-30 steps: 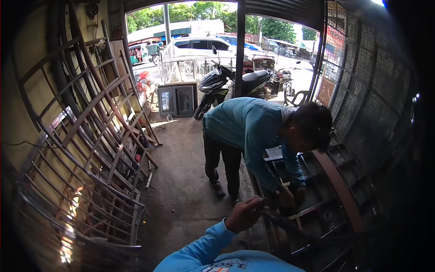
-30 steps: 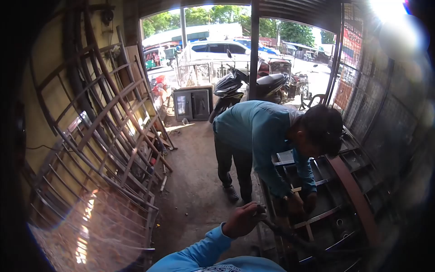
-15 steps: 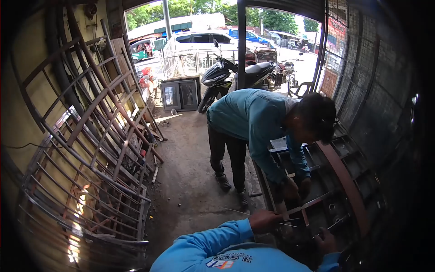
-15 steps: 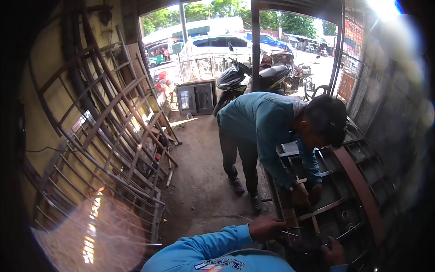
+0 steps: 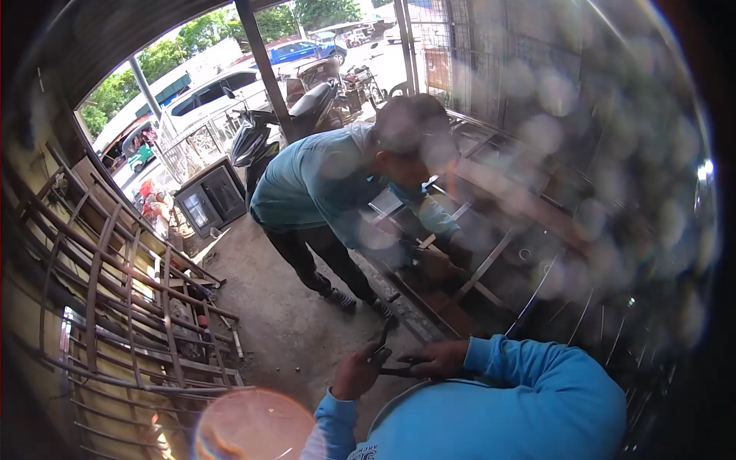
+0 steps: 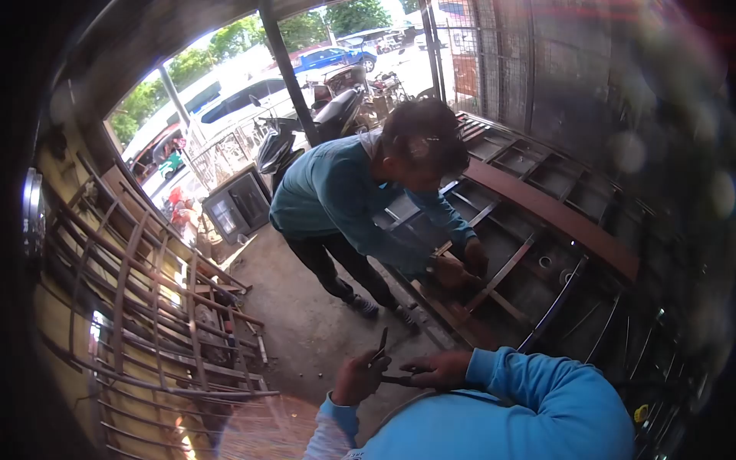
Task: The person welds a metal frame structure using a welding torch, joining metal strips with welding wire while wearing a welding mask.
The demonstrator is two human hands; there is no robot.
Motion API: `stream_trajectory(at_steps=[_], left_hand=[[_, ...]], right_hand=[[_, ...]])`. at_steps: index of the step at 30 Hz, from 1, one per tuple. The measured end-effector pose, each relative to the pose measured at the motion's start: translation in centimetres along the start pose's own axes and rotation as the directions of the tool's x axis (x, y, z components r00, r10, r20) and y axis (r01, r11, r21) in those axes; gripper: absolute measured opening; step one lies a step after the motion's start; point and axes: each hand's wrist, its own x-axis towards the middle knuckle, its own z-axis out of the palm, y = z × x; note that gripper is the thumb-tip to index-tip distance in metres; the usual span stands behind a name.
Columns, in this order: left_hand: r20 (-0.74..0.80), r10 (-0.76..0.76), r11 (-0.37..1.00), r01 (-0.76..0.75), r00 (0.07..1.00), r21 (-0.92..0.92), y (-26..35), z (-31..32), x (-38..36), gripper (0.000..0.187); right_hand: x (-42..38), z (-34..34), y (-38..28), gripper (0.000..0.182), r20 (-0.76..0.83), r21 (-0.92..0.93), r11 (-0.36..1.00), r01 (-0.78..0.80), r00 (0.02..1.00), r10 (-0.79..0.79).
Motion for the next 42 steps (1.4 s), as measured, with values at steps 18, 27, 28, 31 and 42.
stream_trajectory(at_steps=[18,27,28,31,42], left_hand=[[-0.070,0.424,0.906,-0.422,0.903,0.033,1.6,-1.6,0.0,0.018],[-0.070,0.292,0.956,-0.290,0.954,0.036,1.0,-1.8,0.4,0.018],[-0.041,0.231,0.973,-0.232,0.972,-0.010,0.7,-1.7,0.7,0.018],[0.036,0.103,0.992,-0.099,0.994,-0.083,0.6,-1.3,1.1,0.020],[-0.222,0.147,0.986,-0.125,0.964,0.110,-0.5,1.6,4.7,0.033]], right_hand=[[0.9,4.8,0.6,0.046,-0.188,-0.183,0.974,0.133,0.968,-0.167],[-0.5,3.8,-0.1,0.067,-0.183,-0.049,0.979,0.198,0.962,-0.204],[-1.4,3.3,-1.5,0.071,-0.167,0.014,0.984,0.180,0.970,-0.175],[-1.1,3.4,0.1,0.072,-0.172,0.017,0.975,0.223,0.961,-0.217],[-11.1,-4.7,4.9,0.063,-0.812,-0.169,0.979,-0.111,0.579,-0.074]])
